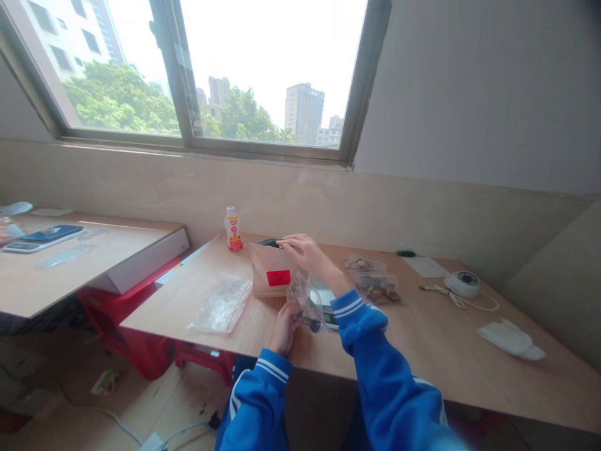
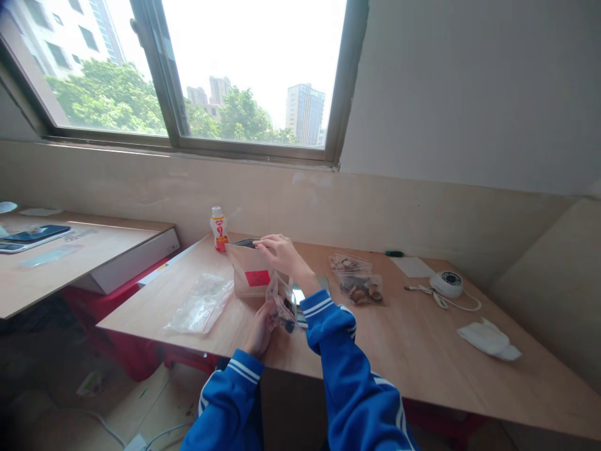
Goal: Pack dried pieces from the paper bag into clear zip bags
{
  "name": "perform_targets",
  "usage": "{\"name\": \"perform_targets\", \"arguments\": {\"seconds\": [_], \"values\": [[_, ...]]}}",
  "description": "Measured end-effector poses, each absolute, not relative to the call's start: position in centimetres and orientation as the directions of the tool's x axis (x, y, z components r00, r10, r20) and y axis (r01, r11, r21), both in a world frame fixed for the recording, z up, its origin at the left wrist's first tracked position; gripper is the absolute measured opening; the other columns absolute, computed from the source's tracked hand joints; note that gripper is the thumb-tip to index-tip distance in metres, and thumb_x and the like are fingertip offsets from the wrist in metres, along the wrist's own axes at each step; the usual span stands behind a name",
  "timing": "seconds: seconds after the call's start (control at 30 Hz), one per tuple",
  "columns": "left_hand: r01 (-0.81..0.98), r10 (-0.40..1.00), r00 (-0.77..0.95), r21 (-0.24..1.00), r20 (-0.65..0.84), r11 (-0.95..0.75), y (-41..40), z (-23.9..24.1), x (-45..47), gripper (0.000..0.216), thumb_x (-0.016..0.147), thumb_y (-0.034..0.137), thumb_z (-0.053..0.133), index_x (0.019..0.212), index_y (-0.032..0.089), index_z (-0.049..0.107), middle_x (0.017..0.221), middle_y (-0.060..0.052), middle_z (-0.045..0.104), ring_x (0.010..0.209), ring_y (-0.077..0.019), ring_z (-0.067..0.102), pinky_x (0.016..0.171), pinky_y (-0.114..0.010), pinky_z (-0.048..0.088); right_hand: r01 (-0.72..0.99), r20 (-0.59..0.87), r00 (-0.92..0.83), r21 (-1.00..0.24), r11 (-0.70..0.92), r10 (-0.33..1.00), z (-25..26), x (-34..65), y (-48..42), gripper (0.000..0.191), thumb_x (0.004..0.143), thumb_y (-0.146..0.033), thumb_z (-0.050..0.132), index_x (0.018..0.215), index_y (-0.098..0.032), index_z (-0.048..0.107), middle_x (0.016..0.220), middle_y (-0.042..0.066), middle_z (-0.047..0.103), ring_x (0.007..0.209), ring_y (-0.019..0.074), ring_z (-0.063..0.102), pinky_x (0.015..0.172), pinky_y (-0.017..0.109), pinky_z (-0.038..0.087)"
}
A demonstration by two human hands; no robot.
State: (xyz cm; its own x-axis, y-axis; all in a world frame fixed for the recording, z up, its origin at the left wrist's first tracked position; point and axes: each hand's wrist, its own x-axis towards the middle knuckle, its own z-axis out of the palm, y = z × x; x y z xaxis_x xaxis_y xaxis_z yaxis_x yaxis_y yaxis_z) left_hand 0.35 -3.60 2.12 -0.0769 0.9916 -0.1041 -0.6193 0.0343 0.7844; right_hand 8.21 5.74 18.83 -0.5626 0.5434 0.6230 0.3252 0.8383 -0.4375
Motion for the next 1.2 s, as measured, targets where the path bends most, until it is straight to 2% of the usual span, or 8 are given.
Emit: {"name": "perform_targets", "arguments": {"seconds": [0.13,0.27,0.4,0.53,0.63,0.8,0.97,1.2], "values": [[-0.636,0.99,-0.071,0.77,-0.121,0.048,-3.7,2.6,0.5,0.036,0.073,0.043,0.065,0.099,0.018,0.067,0.102,-0.008,0.07,0.088,-0.0201,0.064,0.074,-0.029,0.049,0.357,0.662,-0.507,-0.422,0.833,0.552,19.3,9.6,4.8,0.033,0.096,-0.033,0.043,0.123,-0.028,0.06,0.137,0.007,0.052,0.129,0.0206,0.043,0.111,0.042,0.025],[-0.645,0.988,-0.081,0.762,-0.135,0.051,-3.7,2.7,0.6,0.035,0.074,0.041,0.066,0.101,0.019,0.066,0.099,-0.007,0.07,0.087,-0.0186,0.065,0.069,-0.025,0.048,0.319,0.665,-0.343,-0.581,0.749,0.663,20.1,12.0,3.3,0.03,0.094,-0.032,0.042,0.11,-0.02,0.064,0.119,0.009,0.058,0.113,0.0188,0.054,0.1,0.035,0.039],[-0.675,0.986,-0.109,0.738,-0.129,0.023,-3.6,2.5,0.4,0.045,0.072,0.037,0.07,0.112,0.022,0.06,0.098,-0.006,0.069,0.084,-0.0181,0.064,0.064,-0.024,0.047,0.339,0.348,-0.557,-0.734,0.589,0.754,19.9,14.4,1.7,0.025,0.087,-0.02,0.044,0.091,-0.017,0.068,0.091,0.004,0.067,0.085,0.0152,0.062,0.076,0.026,0.049],[-0.679,0.987,-0.114,0.734,-0.115,0.007,-3.5,2.2,0.4,0.051,0.069,0.033,0.073,0.116,0.021,0.058,0.095,-0.007,0.068,0.078,-0.0169,0.064,0.062,-0.024,0.048,0.557,0.018,-0.679,-0.638,0.532,0.734,18.0,15.1,0.7,0.025,0.082,-0.014,0.046,0.083,-0.016,0.071,0.083,0.005,0.071,0.077,0.0165,0.063,0.068,0.024,0.047],[-0.681,0.988,-0.106,0.732,-0.113,0.011,-3.6,2.2,0.4,0.048,0.066,0.029,0.076,0.111,0.02,0.061,0.095,-0.006,0.068,0.074,-0.0152,0.064,0.061,-0.024,0.049,0.618,0.071,-0.617,-0.572,0.539,0.784,16.0,14.7,0.5,0.026,0.082,-0.011,0.045,0.088,-0.015,0.07,0.091,0.009,0.072,0.082,0.0204,0.065,0.072,0.028,0.047],[-0.723,0.985,-0.122,0.691,-0.122,-0.004,-3.7,2.1,0.2,0.039,0.064,0.025,0.077,0.101,0.019,0.065,0.089,-0.004,0.069,0.074,-0.0155,0.065,0.064,-0.026,0.05,0.509,0.183,-0.624,-0.642,0.574,0.759,14.0,13.6,0.4,0.028,0.08,-0.009,0.052,0.101,-0.016,0.068,0.1,0.009,0.072,0.088,0.0222,0.066,0.076,0.029,0.049],[-0.743,0.986,-0.113,0.669,-0.126,0.001,-3.7,2.4,0.1,0.038,0.068,0.036,0.075,0.099,0.016,0.066,0.091,-0.008,0.071,0.075,-0.0172,0.067,0.064,-0.027,0.051,0.467,0.226,-0.644,-0.64,0.61,0.731,13.2,13.0,0.7,0.031,0.075,-0.006,0.057,0.102,-0.017,0.068,0.105,0.008,0.071,0.097,0.024,0.064,0.086,0.032,0.048],[-0.73,0.984,-0.114,0.683,-0.138,0.011,-3.7,2.1,0.0,0.047,0.07,0.047,0.073,0.1,0.012,0.067,0.092,-0.012,0.072,0.077,-0.0186,0.068,0.069,-0.028,0.051,0.488,0.244,-0.581,-0.659,0.572,0.776,11.8,12.6,1.2,0.017,0.076,-0.007,0.057,0.088,-0.014,0.067,0.091,0.008,0.07,0.08,0.0197,0.063,0.074,0.028,0.047]]}}
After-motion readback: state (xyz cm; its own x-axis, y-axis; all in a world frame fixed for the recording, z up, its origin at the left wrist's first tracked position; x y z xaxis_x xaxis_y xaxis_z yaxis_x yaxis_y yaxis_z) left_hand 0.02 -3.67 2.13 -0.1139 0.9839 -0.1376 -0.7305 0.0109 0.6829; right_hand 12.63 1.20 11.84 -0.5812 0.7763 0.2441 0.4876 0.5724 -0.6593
